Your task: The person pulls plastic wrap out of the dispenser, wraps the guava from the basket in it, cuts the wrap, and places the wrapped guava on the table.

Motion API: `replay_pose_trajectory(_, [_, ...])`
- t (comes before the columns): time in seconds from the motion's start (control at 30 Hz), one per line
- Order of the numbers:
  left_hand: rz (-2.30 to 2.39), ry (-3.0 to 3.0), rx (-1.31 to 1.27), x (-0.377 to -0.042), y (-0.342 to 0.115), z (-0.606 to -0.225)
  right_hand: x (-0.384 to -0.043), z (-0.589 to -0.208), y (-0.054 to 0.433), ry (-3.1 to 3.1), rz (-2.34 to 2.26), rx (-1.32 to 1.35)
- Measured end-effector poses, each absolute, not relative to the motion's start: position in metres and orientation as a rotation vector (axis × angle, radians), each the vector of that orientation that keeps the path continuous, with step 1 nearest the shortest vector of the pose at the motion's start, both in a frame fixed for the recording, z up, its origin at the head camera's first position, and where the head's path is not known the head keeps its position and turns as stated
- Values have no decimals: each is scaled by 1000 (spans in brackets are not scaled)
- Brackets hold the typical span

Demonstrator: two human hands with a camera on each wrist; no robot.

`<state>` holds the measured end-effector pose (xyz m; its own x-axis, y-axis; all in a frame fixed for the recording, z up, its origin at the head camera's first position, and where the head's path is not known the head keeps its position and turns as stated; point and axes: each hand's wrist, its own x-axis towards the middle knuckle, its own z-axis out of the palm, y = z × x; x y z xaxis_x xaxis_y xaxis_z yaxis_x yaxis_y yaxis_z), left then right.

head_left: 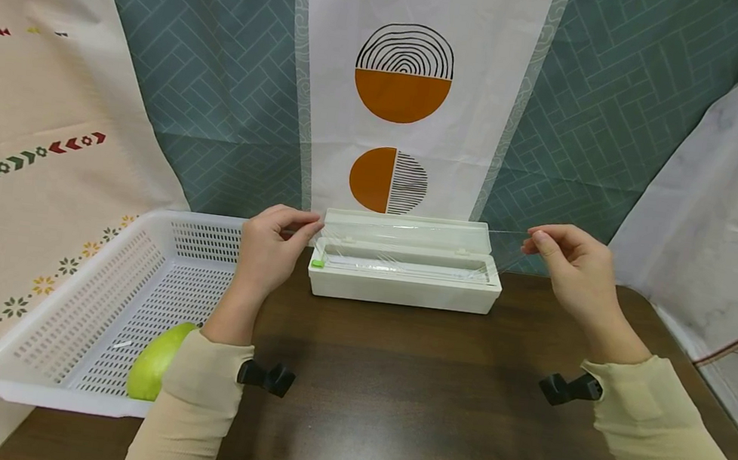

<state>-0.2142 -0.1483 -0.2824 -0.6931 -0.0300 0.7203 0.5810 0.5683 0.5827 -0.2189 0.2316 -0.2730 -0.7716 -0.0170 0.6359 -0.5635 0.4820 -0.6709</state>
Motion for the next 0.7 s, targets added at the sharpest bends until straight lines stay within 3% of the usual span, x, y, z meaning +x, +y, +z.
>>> replay_pose_trajectory(0.7, [-1142,-2060,-460,-211,-148,-281,-217,-273,232,-2119,1328,511])
